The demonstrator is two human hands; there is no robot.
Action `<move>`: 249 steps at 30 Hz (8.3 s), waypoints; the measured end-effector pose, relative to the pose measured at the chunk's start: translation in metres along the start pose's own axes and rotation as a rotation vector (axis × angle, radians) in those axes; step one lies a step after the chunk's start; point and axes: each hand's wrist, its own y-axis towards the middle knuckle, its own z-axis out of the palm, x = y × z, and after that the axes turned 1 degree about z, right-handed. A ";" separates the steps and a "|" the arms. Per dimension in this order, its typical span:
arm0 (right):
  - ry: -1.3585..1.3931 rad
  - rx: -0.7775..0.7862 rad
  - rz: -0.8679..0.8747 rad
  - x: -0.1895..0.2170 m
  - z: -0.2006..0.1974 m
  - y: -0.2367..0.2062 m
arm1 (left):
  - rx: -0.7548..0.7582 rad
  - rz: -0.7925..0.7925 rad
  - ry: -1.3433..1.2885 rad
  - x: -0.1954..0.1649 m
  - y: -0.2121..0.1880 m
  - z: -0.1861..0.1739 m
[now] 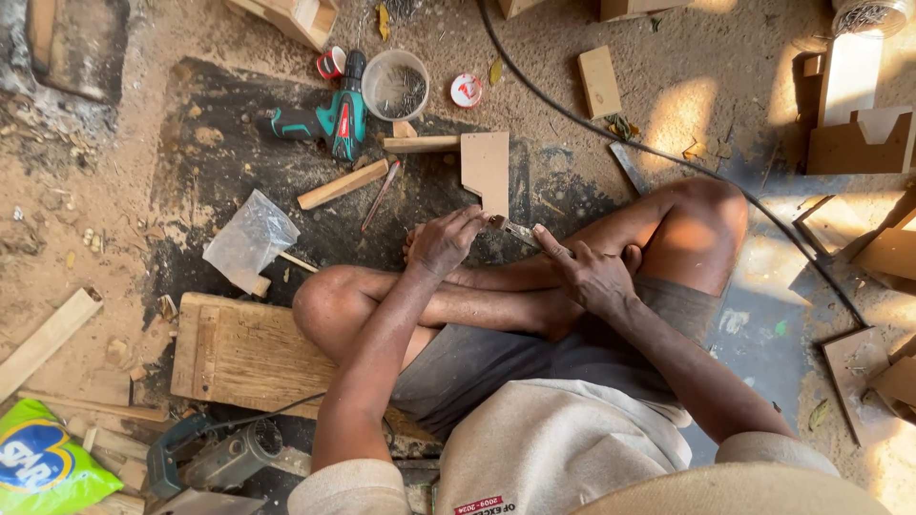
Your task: The person assembles small wooden boxes by hand, using a hammer to drive nails into pre-cut wooden pieces. They repeatedly pick up nails, position the wood pieces, and hammer them together while sitting on the floor.
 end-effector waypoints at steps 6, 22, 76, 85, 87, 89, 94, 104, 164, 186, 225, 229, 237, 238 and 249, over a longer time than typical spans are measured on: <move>0.070 0.007 0.029 0.002 -0.003 -0.001 | -0.016 0.018 0.038 0.008 -0.001 0.010; 0.470 -0.227 0.167 0.007 0.000 0.008 | 0.047 -0.096 -0.051 -0.007 -0.008 -0.003; 0.632 -0.010 0.430 -0.026 0.020 0.041 | 0.355 -0.142 0.153 0.019 0.001 0.005; 0.696 0.111 0.640 -0.030 0.017 0.056 | 0.287 -0.218 0.078 0.019 0.020 -0.016; 0.726 0.098 0.631 -0.032 0.017 0.059 | 0.315 -0.356 -0.042 0.026 0.034 -0.032; 0.723 0.052 0.593 -0.034 0.018 0.063 | 0.357 -0.577 -0.190 0.044 0.052 -0.050; 0.675 -0.104 0.459 -0.041 0.024 0.073 | -0.005 -0.624 -0.031 0.141 0.126 -0.077; 0.735 0.058 0.657 -0.053 0.031 0.093 | 0.456 -0.721 0.251 0.244 0.222 -0.041; 0.841 0.011 0.617 -0.003 0.000 0.009 | -0.324 -0.658 -0.523 -0.064 0.002 -0.046; 0.766 -0.059 0.472 -0.027 0.011 0.025 | -0.334 -0.600 -0.467 -0.043 0.013 -0.017; 0.621 -0.105 0.239 -0.003 -0.007 0.016 | -0.254 -0.508 -0.254 -0.041 0.006 -0.011; 0.447 -0.097 0.135 0.010 -0.014 0.015 | -0.256 -0.471 -0.182 -0.041 0.005 -0.012; 0.299 -0.092 0.038 0.025 -0.018 0.022 | -0.261 -0.501 -0.284 -0.034 0.000 -0.003; 0.299 -0.100 0.026 0.026 -0.019 0.023 | -0.260 -0.509 -0.291 -0.033 -0.001 -0.002; 0.237 -0.044 -0.012 0.027 -0.022 0.033 | -0.269 -0.459 -0.251 -0.028 -0.004 0.002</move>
